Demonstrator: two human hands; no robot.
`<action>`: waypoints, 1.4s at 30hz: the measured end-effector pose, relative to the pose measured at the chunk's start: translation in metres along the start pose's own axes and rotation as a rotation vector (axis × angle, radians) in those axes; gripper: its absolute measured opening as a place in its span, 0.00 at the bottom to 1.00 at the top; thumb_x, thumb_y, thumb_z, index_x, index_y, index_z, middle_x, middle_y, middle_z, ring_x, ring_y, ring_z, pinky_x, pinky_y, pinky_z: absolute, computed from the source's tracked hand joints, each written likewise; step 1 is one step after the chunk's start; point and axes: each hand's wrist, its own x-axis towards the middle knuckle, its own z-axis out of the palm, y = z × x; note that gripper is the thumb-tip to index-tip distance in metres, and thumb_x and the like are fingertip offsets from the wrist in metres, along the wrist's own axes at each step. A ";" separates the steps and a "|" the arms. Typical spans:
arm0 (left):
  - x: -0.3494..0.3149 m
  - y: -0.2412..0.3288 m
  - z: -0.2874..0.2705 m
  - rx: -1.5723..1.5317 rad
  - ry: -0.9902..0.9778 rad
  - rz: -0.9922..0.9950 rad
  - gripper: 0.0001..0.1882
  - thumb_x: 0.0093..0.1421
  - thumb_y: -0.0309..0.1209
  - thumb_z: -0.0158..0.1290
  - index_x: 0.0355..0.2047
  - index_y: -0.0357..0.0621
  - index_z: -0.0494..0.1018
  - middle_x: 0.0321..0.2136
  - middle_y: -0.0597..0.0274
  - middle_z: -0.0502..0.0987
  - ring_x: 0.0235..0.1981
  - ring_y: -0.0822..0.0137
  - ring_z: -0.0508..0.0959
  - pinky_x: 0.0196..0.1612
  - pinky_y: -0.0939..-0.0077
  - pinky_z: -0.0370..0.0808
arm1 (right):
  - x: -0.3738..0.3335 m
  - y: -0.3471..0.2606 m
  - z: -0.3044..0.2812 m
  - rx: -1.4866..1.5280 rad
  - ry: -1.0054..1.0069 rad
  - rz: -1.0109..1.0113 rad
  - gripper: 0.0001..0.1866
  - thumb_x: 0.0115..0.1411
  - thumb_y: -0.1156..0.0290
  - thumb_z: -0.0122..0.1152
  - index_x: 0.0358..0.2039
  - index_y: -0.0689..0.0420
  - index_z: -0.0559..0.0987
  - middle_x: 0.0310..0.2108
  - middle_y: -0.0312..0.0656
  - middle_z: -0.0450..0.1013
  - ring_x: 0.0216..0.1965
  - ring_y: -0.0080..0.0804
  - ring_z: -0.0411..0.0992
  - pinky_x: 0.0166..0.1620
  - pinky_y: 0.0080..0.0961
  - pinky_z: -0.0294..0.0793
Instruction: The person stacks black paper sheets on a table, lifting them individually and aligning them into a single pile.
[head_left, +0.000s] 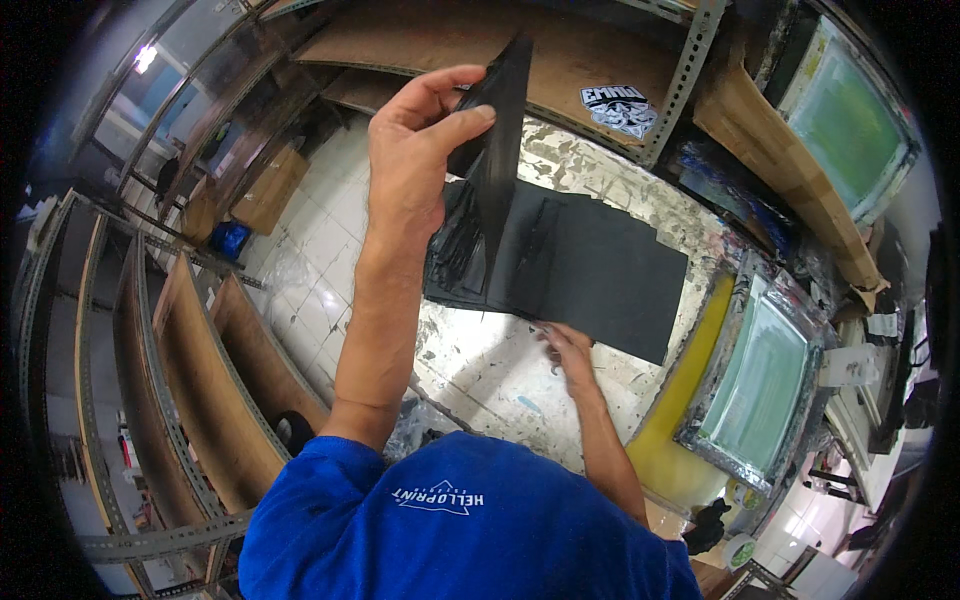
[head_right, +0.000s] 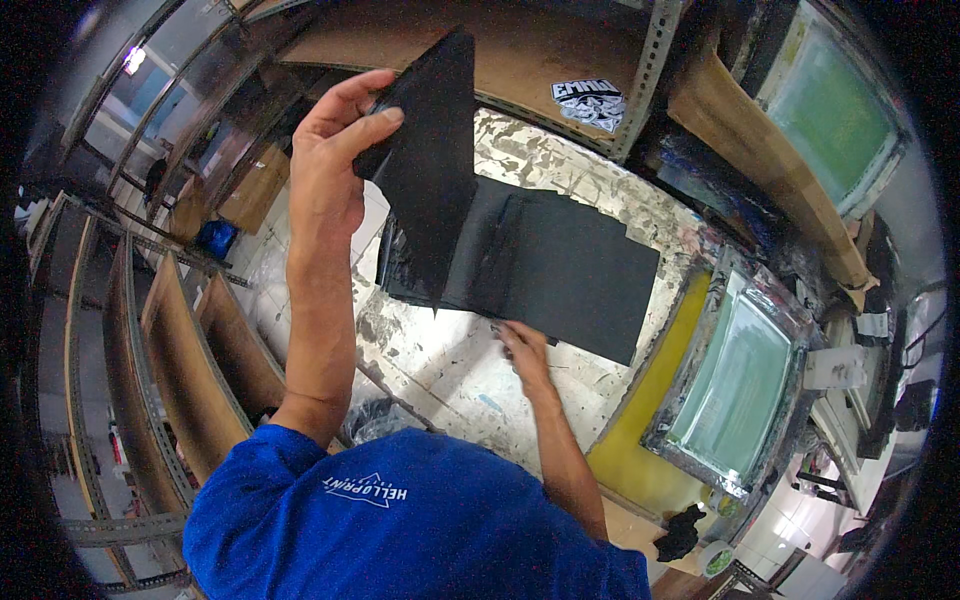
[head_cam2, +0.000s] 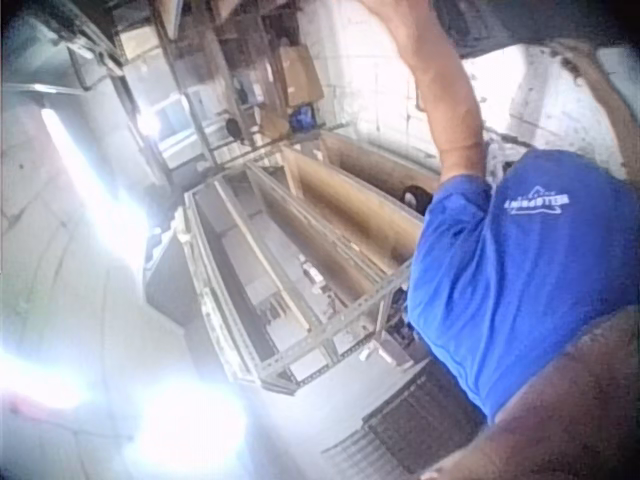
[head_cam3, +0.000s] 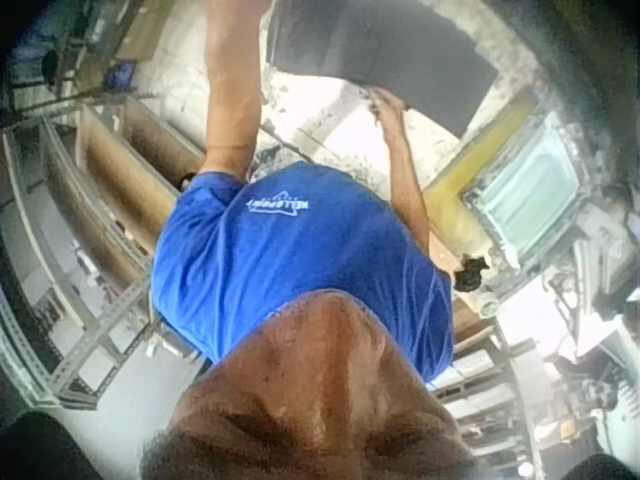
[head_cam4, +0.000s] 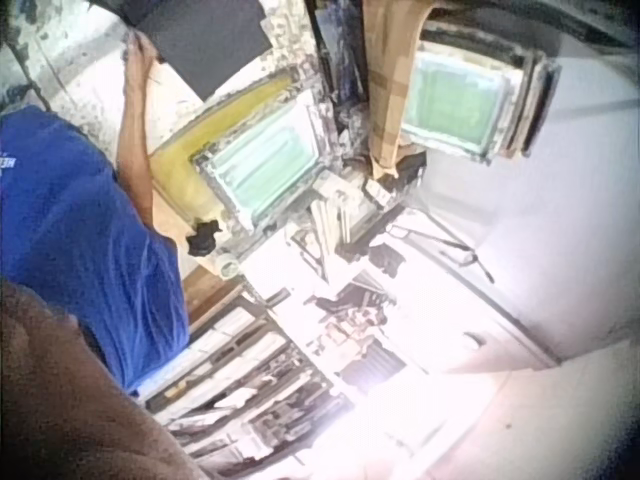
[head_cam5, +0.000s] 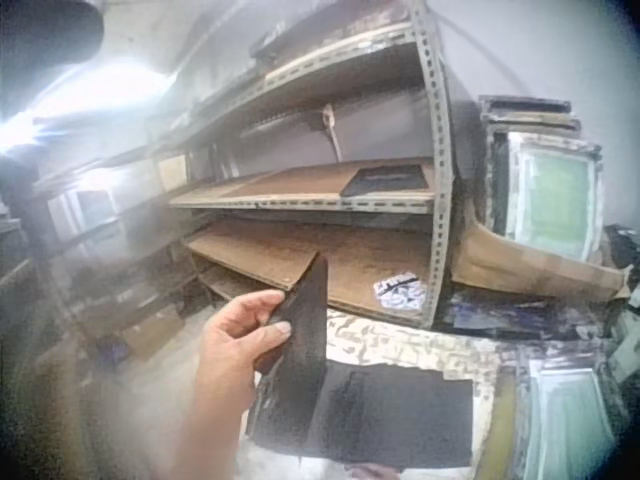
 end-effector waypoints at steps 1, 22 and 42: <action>0.002 0.002 0.004 -0.040 -0.011 0.005 0.19 0.50 0.16 0.61 0.45 0.36 0.78 0.28 0.70 0.74 0.30 0.78 0.76 0.38 0.85 0.74 | 0.004 -0.006 0.012 0.141 -0.170 0.069 0.27 0.64 0.47 0.54 0.49 0.60 0.79 0.40 0.38 0.78 0.28 0.20 0.69 0.31 0.17 0.66; -0.007 -0.063 0.014 -0.229 0.075 -0.243 0.18 0.52 0.15 0.59 0.45 0.34 0.77 0.32 0.63 0.79 0.34 0.74 0.79 0.42 0.81 0.75 | 0.055 -0.015 -0.035 1.041 0.139 -0.050 0.11 0.57 0.70 0.61 0.41 0.53 0.76 0.47 0.39 0.76 0.46 0.37 0.74 0.41 0.36 0.71; -0.151 -0.269 -0.031 1.198 -0.082 -0.374 0.20 0.45 0.26 0.64 0.41 0.43 0.80 0.33 0.56 0.81 0.42 0.56 0.74 0.44 0.63 0.68 | 0.008 0.007 -0.185 -0.535 1.017 -0.259 0.12 0.48 0.77 0.64 0.34 0.67 0.79 0.25 0.42 0.76 0.26 0.32 0.73 0.33 0.29 0.72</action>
